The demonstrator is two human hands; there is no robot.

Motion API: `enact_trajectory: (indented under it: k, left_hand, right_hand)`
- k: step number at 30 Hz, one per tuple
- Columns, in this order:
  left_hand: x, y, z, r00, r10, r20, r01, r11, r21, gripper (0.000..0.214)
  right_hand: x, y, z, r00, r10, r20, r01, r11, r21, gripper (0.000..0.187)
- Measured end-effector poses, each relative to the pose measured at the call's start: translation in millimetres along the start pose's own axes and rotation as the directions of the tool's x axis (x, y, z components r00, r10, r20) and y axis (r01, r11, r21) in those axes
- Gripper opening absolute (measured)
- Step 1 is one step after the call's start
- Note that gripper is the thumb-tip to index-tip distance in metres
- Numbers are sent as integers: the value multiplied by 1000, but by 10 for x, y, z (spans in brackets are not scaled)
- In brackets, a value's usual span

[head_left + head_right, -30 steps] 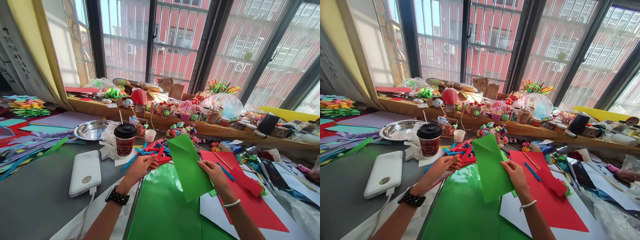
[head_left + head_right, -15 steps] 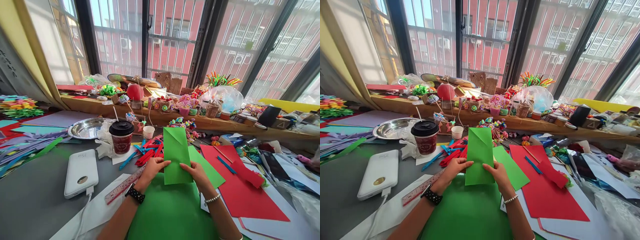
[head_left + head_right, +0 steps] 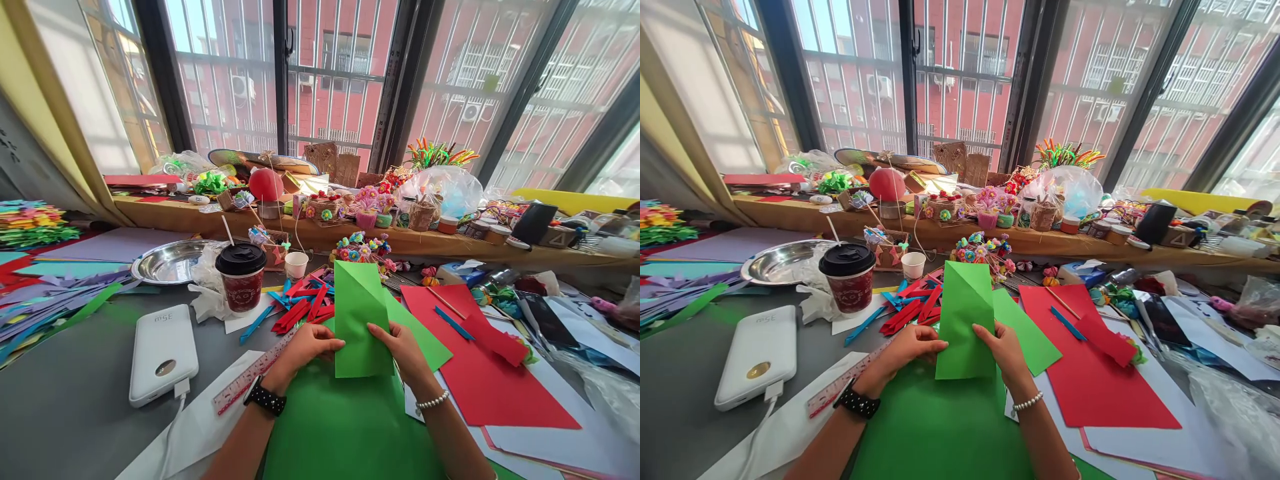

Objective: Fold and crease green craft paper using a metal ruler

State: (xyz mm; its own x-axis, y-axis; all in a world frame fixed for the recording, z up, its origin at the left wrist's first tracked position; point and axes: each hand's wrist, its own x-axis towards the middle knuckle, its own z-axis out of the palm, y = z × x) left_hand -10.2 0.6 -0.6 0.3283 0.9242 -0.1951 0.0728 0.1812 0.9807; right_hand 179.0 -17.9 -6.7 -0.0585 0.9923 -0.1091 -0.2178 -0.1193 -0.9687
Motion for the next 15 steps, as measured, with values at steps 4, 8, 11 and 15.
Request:
enact_trajectory:
  k: [4, 8, 11, 15]
  left_hand:
    - [-24, 50, -34, 998, 45, -34, -46, 998, -44, 35]
    - [-48, 66, -42, 998, 53, -45, -56, 996, -67, 29]
    - [-67, 66, -29, 1000, 28, -10, -29, 998, -54, 25]
    - [-62, 85, -24, 997, -26, -74, 24, 999, -25, 25]
  right_hand:
    - [-42, -1, 51, 997, 6, 76, -1, 998, -59, 31]
    - [-48, -12, 48, 1000, -6, 22, 8, 992, -125, 30]
    - [-13, -18, -1, 993, -67, -102, 53, 989, -139, 31]
    - [15, -25, -41, 978, -124, -167, 99, 983, -153, 32]
